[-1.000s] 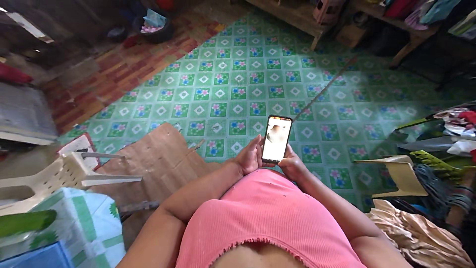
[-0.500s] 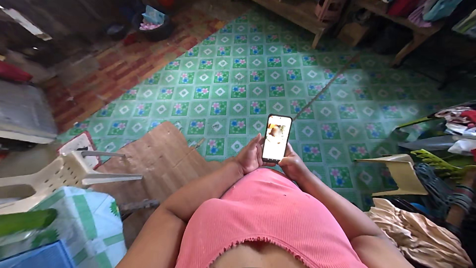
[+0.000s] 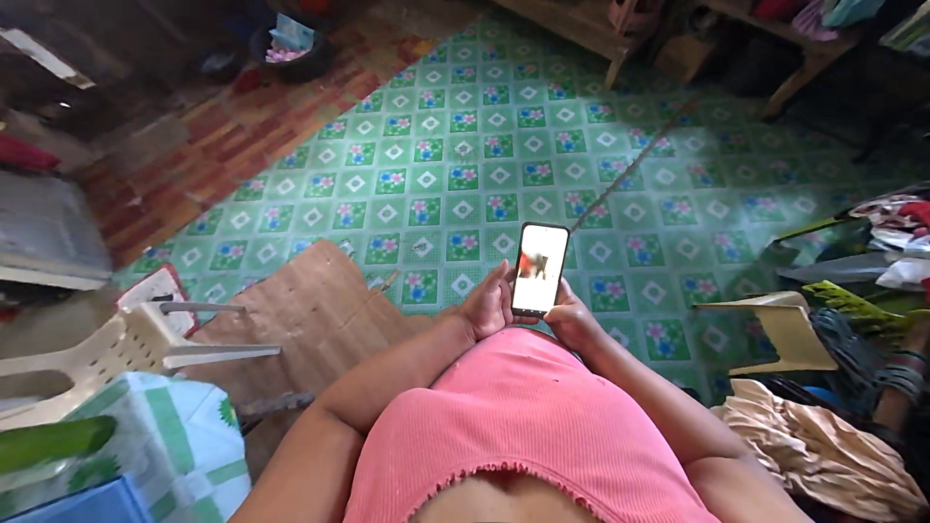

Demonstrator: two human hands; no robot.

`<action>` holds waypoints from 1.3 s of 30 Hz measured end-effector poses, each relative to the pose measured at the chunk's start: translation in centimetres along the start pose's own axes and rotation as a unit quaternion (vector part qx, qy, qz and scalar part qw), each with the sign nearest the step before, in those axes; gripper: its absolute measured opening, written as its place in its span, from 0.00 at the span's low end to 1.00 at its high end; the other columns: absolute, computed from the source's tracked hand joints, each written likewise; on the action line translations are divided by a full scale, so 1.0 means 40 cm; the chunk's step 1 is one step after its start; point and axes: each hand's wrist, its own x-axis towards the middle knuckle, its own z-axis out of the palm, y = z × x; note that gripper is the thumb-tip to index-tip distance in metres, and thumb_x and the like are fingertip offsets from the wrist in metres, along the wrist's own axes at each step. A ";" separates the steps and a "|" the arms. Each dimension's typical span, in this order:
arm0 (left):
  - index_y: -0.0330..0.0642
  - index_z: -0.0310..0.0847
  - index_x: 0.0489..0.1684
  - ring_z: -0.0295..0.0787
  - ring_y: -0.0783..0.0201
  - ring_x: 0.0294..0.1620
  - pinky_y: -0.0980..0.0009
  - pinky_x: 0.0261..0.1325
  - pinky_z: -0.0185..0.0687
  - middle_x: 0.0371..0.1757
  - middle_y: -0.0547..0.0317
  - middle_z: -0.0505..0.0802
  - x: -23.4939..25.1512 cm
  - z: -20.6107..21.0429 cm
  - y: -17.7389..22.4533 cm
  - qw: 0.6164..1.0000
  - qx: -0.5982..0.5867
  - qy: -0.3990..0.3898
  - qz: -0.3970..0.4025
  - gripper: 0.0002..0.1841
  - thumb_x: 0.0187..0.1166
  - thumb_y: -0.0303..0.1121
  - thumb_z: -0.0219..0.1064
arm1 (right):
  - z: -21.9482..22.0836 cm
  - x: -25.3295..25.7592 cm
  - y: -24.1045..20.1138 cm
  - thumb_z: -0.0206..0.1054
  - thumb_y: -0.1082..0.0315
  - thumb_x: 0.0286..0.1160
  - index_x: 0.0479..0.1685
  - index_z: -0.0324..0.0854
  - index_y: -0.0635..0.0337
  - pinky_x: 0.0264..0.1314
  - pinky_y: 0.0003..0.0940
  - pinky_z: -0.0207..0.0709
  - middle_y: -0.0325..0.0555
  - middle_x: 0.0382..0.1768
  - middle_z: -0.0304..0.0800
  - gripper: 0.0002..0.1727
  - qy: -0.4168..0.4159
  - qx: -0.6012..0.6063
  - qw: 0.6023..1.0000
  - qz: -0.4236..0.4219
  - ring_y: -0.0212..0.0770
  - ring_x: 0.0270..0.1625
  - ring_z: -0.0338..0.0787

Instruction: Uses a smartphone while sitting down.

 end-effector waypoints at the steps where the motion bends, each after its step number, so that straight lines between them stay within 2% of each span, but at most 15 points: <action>1: 0.47 0.57 0.85 0.87 0.42 0.65 0.44 0.62 0.86 0.71 0.39 0.84 -0.001 0.002 0.000 1.000 0.002 0.003 0.000 0.38 0.89 0.62 0.23 | 0.001 -0.002 0.000 0.56 0.87 0.49 0.85 0.49 0.56 0.66 0.50 0.84 0.55 0.67 0.83 0.49 0.003 -0.001 1.000 0.000 0.48 0.65 0.88; 25: 0.49 0.58 0.85 0.87 0.42 0.66 0.44 0.62 0.86 0.71 0.40 0.84 -0.017 -0.006 0.004 1.000 0.000 0.005 0.007 0.37 0.89 0.62 0.21 | 0.012 0.005 0.009 0.56 0.89 0.48 0.86 0.48 0.56 0.67 0.51 0.84 0.57 0.68 0.82 0.51 0.000 -0.001 1.000 0.002 0.49 0.66 0.88; 33: 0.49 0.56 0.86 0.88 0.42 0.65 0.45 0.61 0.87 0.71 0.39 0.84 -0.016 -0.007 0.003 1.000 0.007 0.001 0.013 0.38 0.88 0.62 0.22 | 0.013 0.005 0.008 0.55 0.89 0.47 0.84 0.49 0.56 0.65 0.50 0.85 0.55 0.67 0.84 0.50 0.002 -0.008 1.000 -0.001 0.49 0.64 0.89; 39: 0.49 0.58 0.84 0.87 0.42 0.65 0.44 0.61 0.87 0.70 0.40 0.85 -0.015 -0.005 0.003 1.000 0.007 0.004 0.015 0.37 0.89 0.62 0.22 | 0.010 0.004 0.008 0.55 0.89 0.48 0.84 0.48 0.56 0.65 0.50 0.85 0.54 0.67 0.83 0.50 0.001 -0.005 1.000 -0.002 0.48 0.64 0.89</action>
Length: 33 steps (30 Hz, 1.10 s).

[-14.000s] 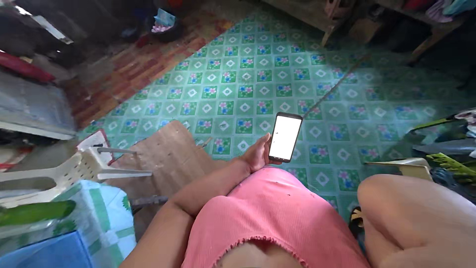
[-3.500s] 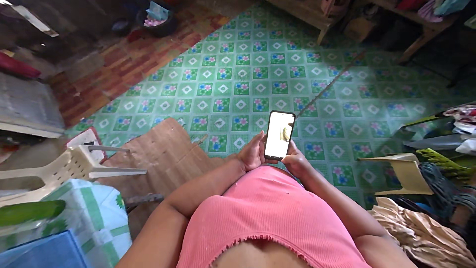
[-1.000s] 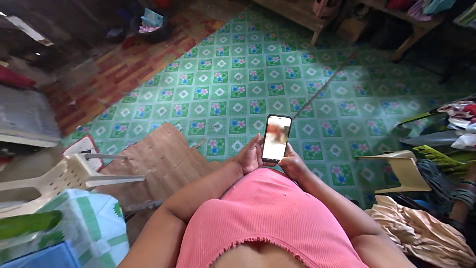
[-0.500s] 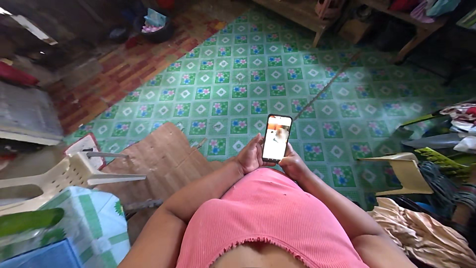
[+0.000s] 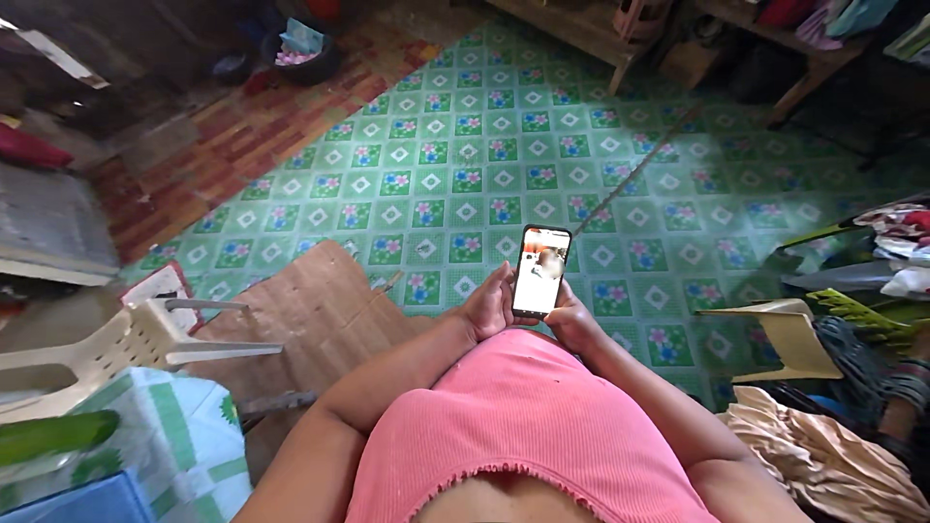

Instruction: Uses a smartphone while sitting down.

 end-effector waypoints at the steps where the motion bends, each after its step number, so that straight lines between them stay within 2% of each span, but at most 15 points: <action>1: 0.49 0.58 0.85 0.87 0.42 0.65 0.44 0.61 0.87 0.71 0.40 0.84 0.000 -0.001 0.000 1.000 0.001 -0.003 0.000 0.37 0.88 0.62 0.23 | 0.000 0.000 0.000 0.55 0.89 0.48 0.84 0.48 0.56 0.66 0.50 0.85 0.54 0.67 0.83 0.50 -0.001 0.002 1.000 -0.001 0.48 0.65 0.89; 10: 0.48 0.59 0.84 0.87 0.43 0.65 0.45 0.60 0.87 0.70 0.40 0.84 0.001 -0.002 0.001 1.000 -0.003 -0.001 0.000 0.37 0.89 0.62 0.23 | -0.001 0.001 -0.001 0.55 0.89 0.46 0.83 0.49 0.55 0.67 0.48 0.84 0.52 0.67 0.84 0.50 -0.012 0.004 1.000 -0.008 0.46 0.65 0.89; 17: 0.51 0.53 0.89 0.87 0.43 0.66 0.45 0.61 0.87 0.73 0.40 0.83 0.005 -0.003 0.004 1.000 0.004 -0.017 -0.002 0.38 0.88 0.61 0.22 | 0.000 0.003 -0.006 0.57 0.88 0.46 0.86 0.45 0.55 0.67 0.48 0.84 0.54 0.69 0.82 0.53 0.001 0.000 1.000 0.003 0.46 0.66 0.88; 33: 0.49 0.53 0.89 0.86 0.43 0.67 0.46 0.62 0.87 0.74 0.40 0.82 0.011 0.002 0.001 1.000 -0.001 -0.008 -0.010 0.38 0.88 0.62 0.21 | -0.001 -0.001 -0.007 0.56 0.89 0.48 0.85 0.45 0.57 0.67 0.49 0.84 0.55 0.69 0.81 0.51 -0.002 0.012 1.000 0.000 0.48 0.66 0.88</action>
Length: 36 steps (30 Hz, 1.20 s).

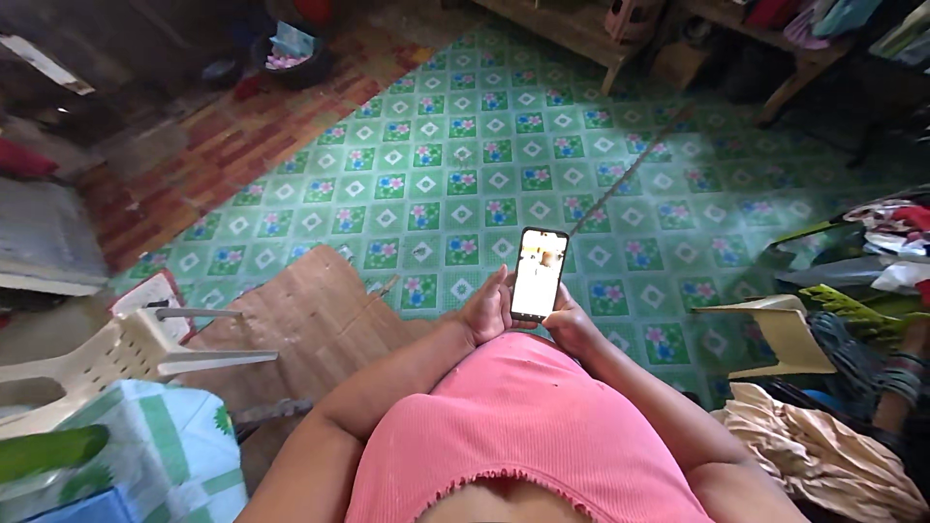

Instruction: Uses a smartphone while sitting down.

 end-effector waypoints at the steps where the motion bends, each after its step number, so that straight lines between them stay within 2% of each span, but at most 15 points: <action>1: 0.49 0.53 0.89 0.87 0.43 0.66 0.46 0.62 0.87 0.73 0.40 0.83 0.000 0.000 0.000 1.000 0.001 0.001 -0.001 0.38 0.89 0.62 0.21 | 0.001 -0.001 -0.001 0.56 0.89 0.48 0.84 0.46 0.56 0.67 0.49 0.85 0.54 0.69 0.82 0.51 0.000 0.001 1.000 0.001 0.48 0.66 0.88; 9: 0.48 0.56 0.87 0.87 0.43 0.65 0.46 0.62 0.87 0.72 0.39 0.84 0.001 0.005 -0.002 1.000 0.002 -0.001 -0.005 0.39 0.88 0.61 0.19 | -0.007 -0.004 0.000 0.56 0.88 0.48 0.84 0.47 0.55 0.64 0.50 0.85 0.54 0.67 0.83 0.50 0.002 0.001 1.000 0.005 0.48 0.64 0.89; 13: 0.48 0.55 0.88 0.87 0.43 0.66 0.45 0.62 0.87 0.73 0.40 0.83 0.001 0.005 -0.002 1.000 0.000 0.002 -0.008 0.38 0.89 0.61 0.22 | -0.008 -0.005 0.002 0.56 0.88 0.49 0.83 0.49 0.55 0.65 0.49 0.85 0.54 0.67 0.84 0.49 0.000 -0.001 1.000 -0.002 0.48 0.64 0.89; 17: 0.48 0.54 0.88 0.86 0.43 0.67 0.45 0.63 0.86 0.74 0.40 0.82 0.002 0.001 -0.004 1.000 0.000 -0.009 -0.007 0.38 0.88 0.62 0.22 | -0.008 -0.005 0.002 0.56 0.88 0.49 0.85 0.47 0.55 0.65 0.50 0.85 0.55 0.68 0.83 0.51 0.001 -0.002 1.000 -0.001 0.49 0.65 0.89; 20: 0.48 0.57 0.87 0.87 0.43 0.65 0.44 0.62 0.86 0.71 0.40 0.84 0.002 0.007 -0.003 1.000 0.004 0.009 -0.007 0.38 0.88 0.61 0.21 | -0.002 -0.007 0.000 0.56 0.88 0.48 0.83 0.49 0.56 0.63 0.50 0.86 0.55 0.66 0.84 0.49 0.018 -0.004 1.000 0.003 0.48 0.63 0.89; 27: 0.48 0.55 0.86 0.87 0.42 0.66 0.43 0.62 0.86 0.71 0.39 0.83 -0.001 0.006 -0.002 1.000 -0.007 0.007 -0.012 0.38 0.89 0.62 0.22 | 0.001 -0.009 -0.001 0.56 0.88 0.48 0.82 0.49 0.56 0.65 0.50 0.85 0.54 0.66 0.83 0.49 0.016 -0.005 1.000 0.005 0.48 0.64 0.89; 36: 0.48 0.58 0.84 0.87 0.41 0.65 0.44 0.61 0.86 0.70 0.38 0.83 0.000 0.002 -0.007 1.000 -0.011 0.003 -0.008 0.38 0.88 0.63 0.22 | -0.009 -0.012 0.007 0.56 0.89 0.47 0.83 0.50 0.55 0.66 0.50 0.85 0.54 0.66 0.84 0.50 0.005 -0.009 1.000 -0.007 0.48 0.64 0.89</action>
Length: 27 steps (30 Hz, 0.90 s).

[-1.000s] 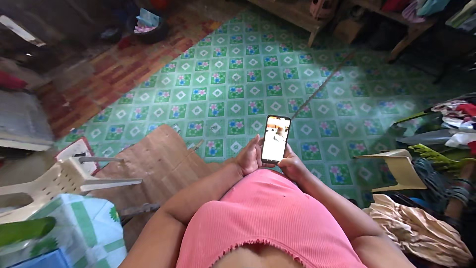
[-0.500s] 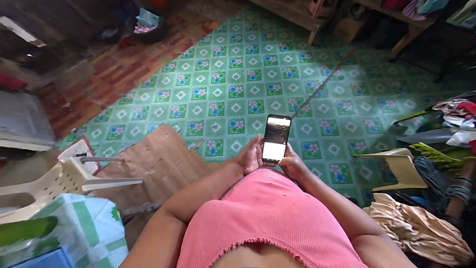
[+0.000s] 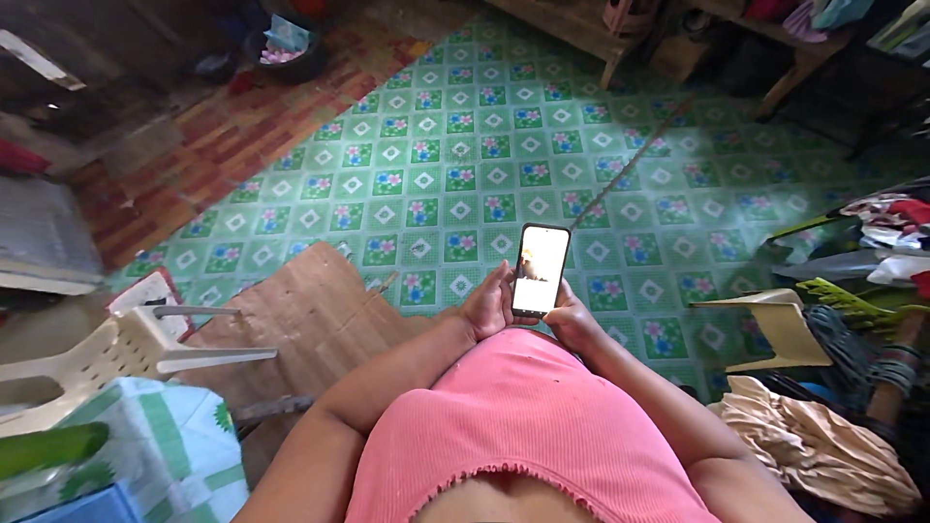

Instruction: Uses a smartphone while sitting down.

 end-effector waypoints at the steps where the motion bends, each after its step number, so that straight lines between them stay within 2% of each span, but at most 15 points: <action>1: 0.48 0.57 0.84 0.86 0.41 0.65 0.44 0.62 0.86 0.71 0.38 0.83 -0.001 0.000 0.000 1.000 0.000 -0.002 0.000 0.38 0.88 0.63 0.22 | 0.001 -0.001 -0.001 0.57 0.89 0.47 0.83 0.50 0.55 0.65 0.50 0.85 0.54 0.66 0.84 0.50 0.000 -0.002 1.000 0.000 0.48 0.64 0.89; 11: 0.48 0.57 0.84 0.87 0.41 0.65 0.44 0.62 0.86 0.71 0.39 0.84 -0.009 0.000 -0.001 1.000 0.002 -0.001 0.000 0.38 0.88 0.63 0.21 | 0.007 -0.005 0.002 0.56 0.88 0.48 0.82 0.51 0.56 0.67 0.49 0.84 0.54 0.66 0.84 0.48 -0.005 0.004 1.000 0.000 0.47 0.65 0.89; 15: 0.48 0.58 0.84 0.88 0.42 0.64 0.45 0.61 0.87 0.70 0.39 0.85 -0.012 -0.002 -0.002 1.000 0.011 0.000 0.005 0.38 0.88 0.62 0.21 | 0.014 -0.005 -0.001 0.55 0.88 0.49 0.85 0.48 0.56 0.67 0.50 0.84 0.55 0.68 0.83 0.49 -0.005 -0.008 1.000 0.008 0.48 0.66 0.88; 19: 0.48 0.57 0.85 0.87 0.42 0.65 0.45 0.61 0.87 0.70 0.39 0.84 -0.015 -0.004 -0.006 1.000 0.005 -0.005 0.006 0.38 0.88 0.63 0.24 | 0.013 -0.006 0.004 0.56 0.88 0.49 0.84 0.48 0.56 0.67 0.49 0.84 0.54 0.67 0.83 0.49 -0.003 -0.007 1.000 0.008 0.47 0.65 0.88; 27: 0.49 0.58 0.84 0.87 0.43 0.65 0.45 0.63 0.86 0.70 0.40 0.84 -0.015 -0.006 -0.009 1.000 0.012 -0.010 0.004 0.39 0.87 0.64 0.22 | 0.006 -0.008 0.010 0.58 0.85 0.49 0.84 0.50 0.55 0.67 0.49 0.84 0.53 0.66 0.84 0.49 -0.004 0.004 1.000 0.006 0.47 0.65 0.88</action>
